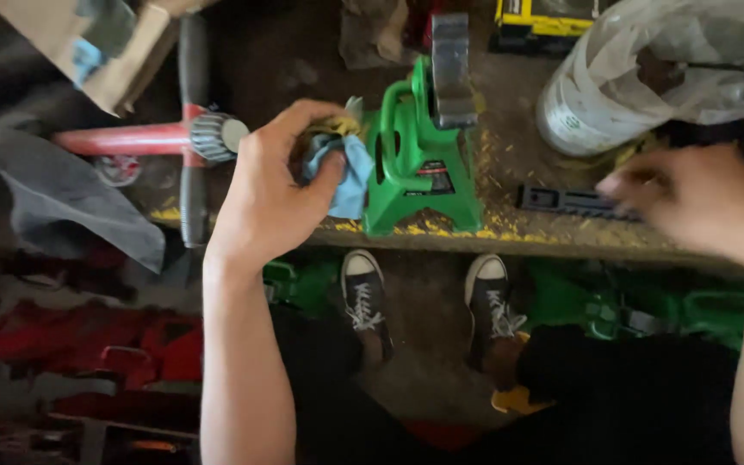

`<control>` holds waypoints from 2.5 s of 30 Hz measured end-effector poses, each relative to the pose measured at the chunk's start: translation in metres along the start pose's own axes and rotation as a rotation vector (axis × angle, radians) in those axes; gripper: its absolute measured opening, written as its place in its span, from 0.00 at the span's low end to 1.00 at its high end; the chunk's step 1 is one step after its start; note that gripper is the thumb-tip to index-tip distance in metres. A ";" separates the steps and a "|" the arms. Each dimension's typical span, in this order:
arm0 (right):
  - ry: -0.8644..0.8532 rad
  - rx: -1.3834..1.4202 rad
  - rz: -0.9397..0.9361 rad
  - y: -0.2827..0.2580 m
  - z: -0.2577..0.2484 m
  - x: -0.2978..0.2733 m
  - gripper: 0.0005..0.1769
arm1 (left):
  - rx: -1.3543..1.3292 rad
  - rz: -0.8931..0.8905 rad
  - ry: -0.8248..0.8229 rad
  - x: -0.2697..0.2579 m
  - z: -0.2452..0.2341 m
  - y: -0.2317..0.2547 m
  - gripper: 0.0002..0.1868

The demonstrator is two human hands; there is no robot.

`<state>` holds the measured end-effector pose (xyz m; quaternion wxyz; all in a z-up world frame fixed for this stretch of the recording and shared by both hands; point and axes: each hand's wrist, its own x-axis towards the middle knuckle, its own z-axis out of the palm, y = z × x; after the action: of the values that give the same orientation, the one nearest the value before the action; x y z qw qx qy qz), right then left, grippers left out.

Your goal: The person picks up a green metal part and a black metal part from a cluttered workbench. They use a blue cloth to wipe the black metal part, cleaning its surface and edges. The person then wipes the green metal part with the same cloth.

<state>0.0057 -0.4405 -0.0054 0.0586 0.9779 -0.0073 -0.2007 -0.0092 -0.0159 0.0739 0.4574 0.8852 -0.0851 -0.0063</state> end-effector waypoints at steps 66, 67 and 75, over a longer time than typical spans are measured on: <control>0.116 0.646 -0.268 -0.132 0.088 0.100 0.23 | 0.050 0.360 0.183 0.056 0.108 -0.019 0.52; 0.090 0.569 -0.308 -0.129 0.096 0.100 0.23 | 0.034 0.338 0.153 0.057 0.107 -0.014 0.50; 0.100 0.632 -0.361 -0.126 0.064 0.063 0.20 | 0.052 0.272 0.166 0.056 0.110 -0.017 0.54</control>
<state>0.0366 -0.3246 -0.1036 -0.2824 0.9419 0.1066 -0.1474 0.0388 -0.1044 -0.0002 0.4362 0.8746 -0.1660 0.1311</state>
